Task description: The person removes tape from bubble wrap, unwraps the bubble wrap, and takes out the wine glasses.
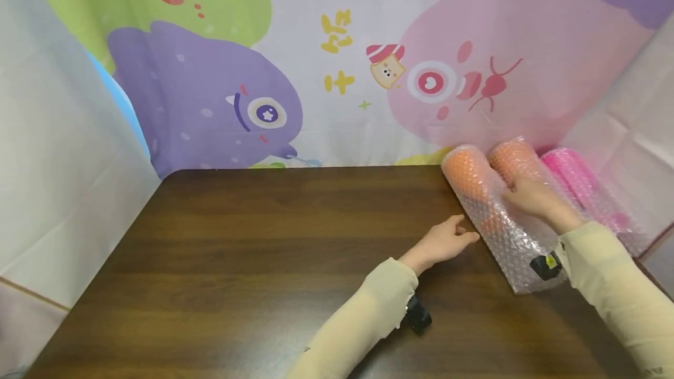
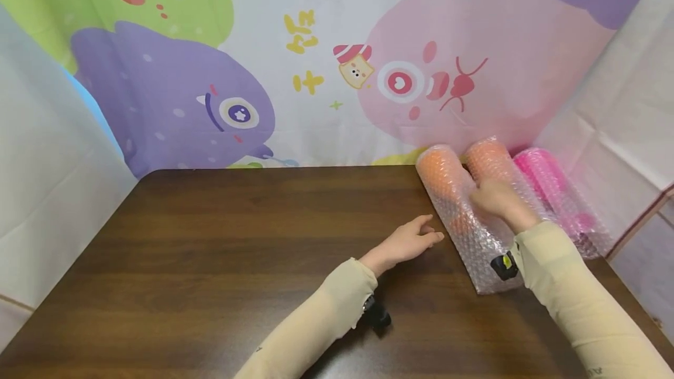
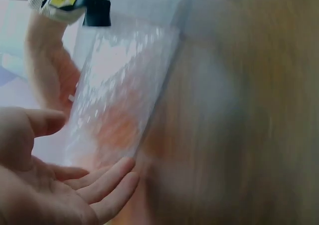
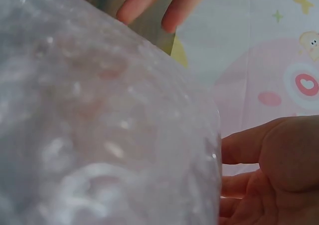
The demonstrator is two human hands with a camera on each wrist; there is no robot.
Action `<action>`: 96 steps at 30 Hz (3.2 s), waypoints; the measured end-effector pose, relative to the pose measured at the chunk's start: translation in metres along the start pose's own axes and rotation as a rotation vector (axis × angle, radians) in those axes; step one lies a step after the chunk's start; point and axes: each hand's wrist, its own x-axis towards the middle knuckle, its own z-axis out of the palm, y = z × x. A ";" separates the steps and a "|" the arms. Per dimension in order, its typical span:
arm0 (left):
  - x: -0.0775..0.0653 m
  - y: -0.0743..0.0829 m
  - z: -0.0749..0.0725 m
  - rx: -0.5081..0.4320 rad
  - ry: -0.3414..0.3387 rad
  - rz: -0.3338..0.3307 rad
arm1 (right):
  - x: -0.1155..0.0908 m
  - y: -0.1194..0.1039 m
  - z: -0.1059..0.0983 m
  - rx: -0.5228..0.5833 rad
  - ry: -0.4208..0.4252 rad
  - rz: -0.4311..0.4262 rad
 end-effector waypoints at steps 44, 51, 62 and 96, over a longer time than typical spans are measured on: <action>-0.009 -0.024 -0.043 -0.696 0.197 -0.266 | 0.011 -0.045 0.035 0.405 -0.237 -0.006; -0.011 -0.036 -0.061 -0.633 0.187 -0.232 | 0.017 -0.050 0.053 0.576 -0.248 0.085; -0.013 -0.040 -0.080 -0.491 0.186 -0.241 | 0.029 -0.057 0.074 0.822 -0.110 0.161; -0.027 -0.065 -0.110 -0.474 0.132 -0.216 | 0.045 -0.098 0.104 1.038 -0.107 0.205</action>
